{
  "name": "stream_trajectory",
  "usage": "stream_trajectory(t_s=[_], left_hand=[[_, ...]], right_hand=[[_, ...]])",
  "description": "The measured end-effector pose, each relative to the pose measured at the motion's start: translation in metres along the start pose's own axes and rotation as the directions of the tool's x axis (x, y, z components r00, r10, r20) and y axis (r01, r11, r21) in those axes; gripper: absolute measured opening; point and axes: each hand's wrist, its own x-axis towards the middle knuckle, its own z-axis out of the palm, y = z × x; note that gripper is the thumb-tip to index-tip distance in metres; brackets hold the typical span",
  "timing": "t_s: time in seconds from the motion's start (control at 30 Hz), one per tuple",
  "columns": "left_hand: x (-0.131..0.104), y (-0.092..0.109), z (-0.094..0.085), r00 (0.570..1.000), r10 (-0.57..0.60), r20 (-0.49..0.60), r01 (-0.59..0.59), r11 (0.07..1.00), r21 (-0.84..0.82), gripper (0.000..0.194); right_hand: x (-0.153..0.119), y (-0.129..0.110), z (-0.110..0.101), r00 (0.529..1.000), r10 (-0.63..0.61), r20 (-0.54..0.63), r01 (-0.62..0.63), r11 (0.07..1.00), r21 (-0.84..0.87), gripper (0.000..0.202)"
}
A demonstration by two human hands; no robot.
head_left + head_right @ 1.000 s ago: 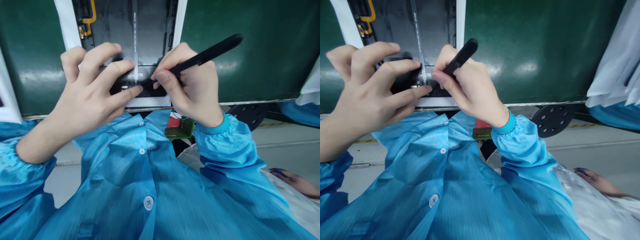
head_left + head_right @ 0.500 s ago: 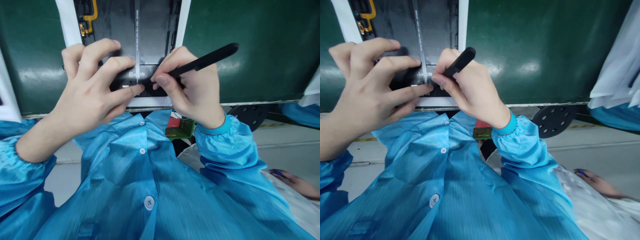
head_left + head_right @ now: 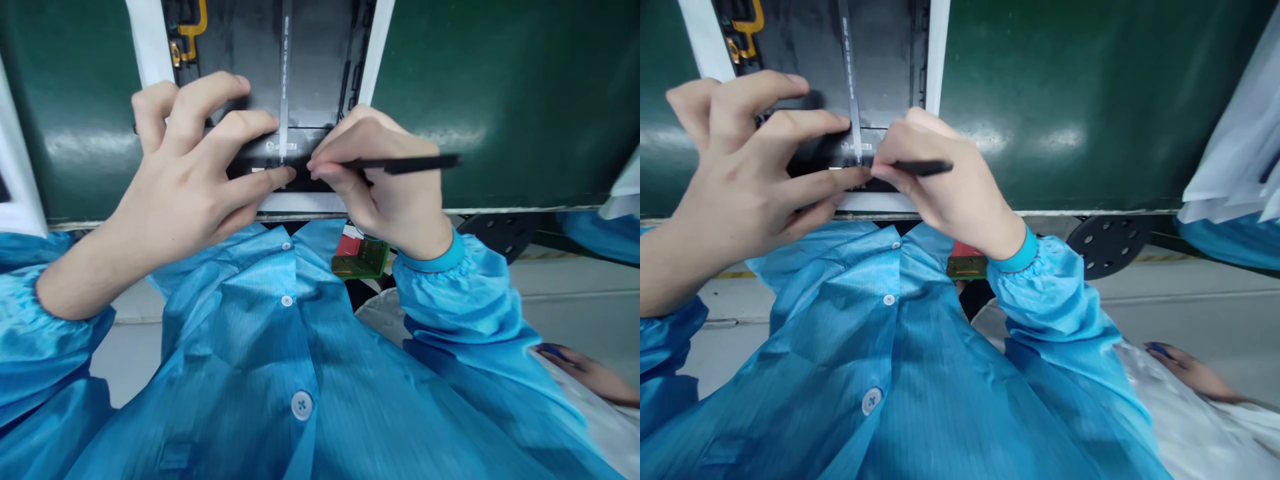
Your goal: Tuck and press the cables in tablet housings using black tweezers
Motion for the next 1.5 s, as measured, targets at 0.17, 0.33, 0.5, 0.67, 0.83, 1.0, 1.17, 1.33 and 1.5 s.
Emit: stream_trajectory(t_s=[0.17, 0.33, 0.5, 0.67, 0.83, 1.0, 1.17, 1.33, 1.5], left_hand=[[0.005, 0.004, -0.002, 0.998, -0.057, 0.036, 0.058, 0.998, -0.017, 0.032], [0.008, 0.004, -0.005, 0.992, -0.083, 0.098, 0.088, 0.995, -0.049, 0.038], [0.007, -0.003, -0.003, 0.996, -0.033, 0.086, 0.039, 0.997, -0.072, 0.037], [0.005, -0.004, -0.003, 0.997, -0.011, 0.078, 0.013, 0.999, -0.037, 0.038], [0.002, -0.008, -0.001, 0.998, 0.023, 0.057, -0.021, 0.999, -0.026, 0.038], [0.0, -0.007, 0.001, 0.999, 0.037, 0.022, -0.035, 0.997, -0.065, 0.035], [0.007, -0.002, -0.001, 0.985, 0.167, 0.038, -0.171, 0.979, 0.107, 0.042], [0.018, 0.001, -0.003, 0.989, 0.124, 0.081, -0.134, 0.981, 0.137, 0.04], [0.021, 0.0, -0.004, 0.991, 0.125, 0.044, -0.129, 0.989, 0.076, 0.036]], right_hand=[[-0.001, 0.001, -0.001, 0.979, -0.161, -0.126, 0.165, 0.986, 0.025, 0.019], [0.002, -0.002, -0.001, 1.0, -0.016, -0.015, 0.015, 0.999, -0.049, 0.04], [0.004, -0.002, -0.002, 0.999, 0.036, -0.018, -0.037, 0.997, -0.069, 0.048], [0.006, -0.003, -0.002, 0.999, 0.049, -0.002, -0.049, 0.993, -0.111, 0.048], [0.006, -0.004, -0.009, 0.996, -0.075, -0.048, 0.057, 0.954, -0.295, 0.037], [-0.002, 0.0, -0.014, 0.979, -0.08, -0.19, 0.01, 0.939, -0.344, 0.037], [-0.005, 0.002, -0.01, 0.963, -0.081, -0.257, 0.004, 0.957, -0.289, 0.037], [-0.006, 0.004, -0.012, 0.954, 0.018, -0.298, -0.081, 0.976, -0.2, 0.038], [-0.006, 0.003, -0.015, 0.972, 0.005, -0.236, -0.032, 0.994, -0.109, 0.038]])
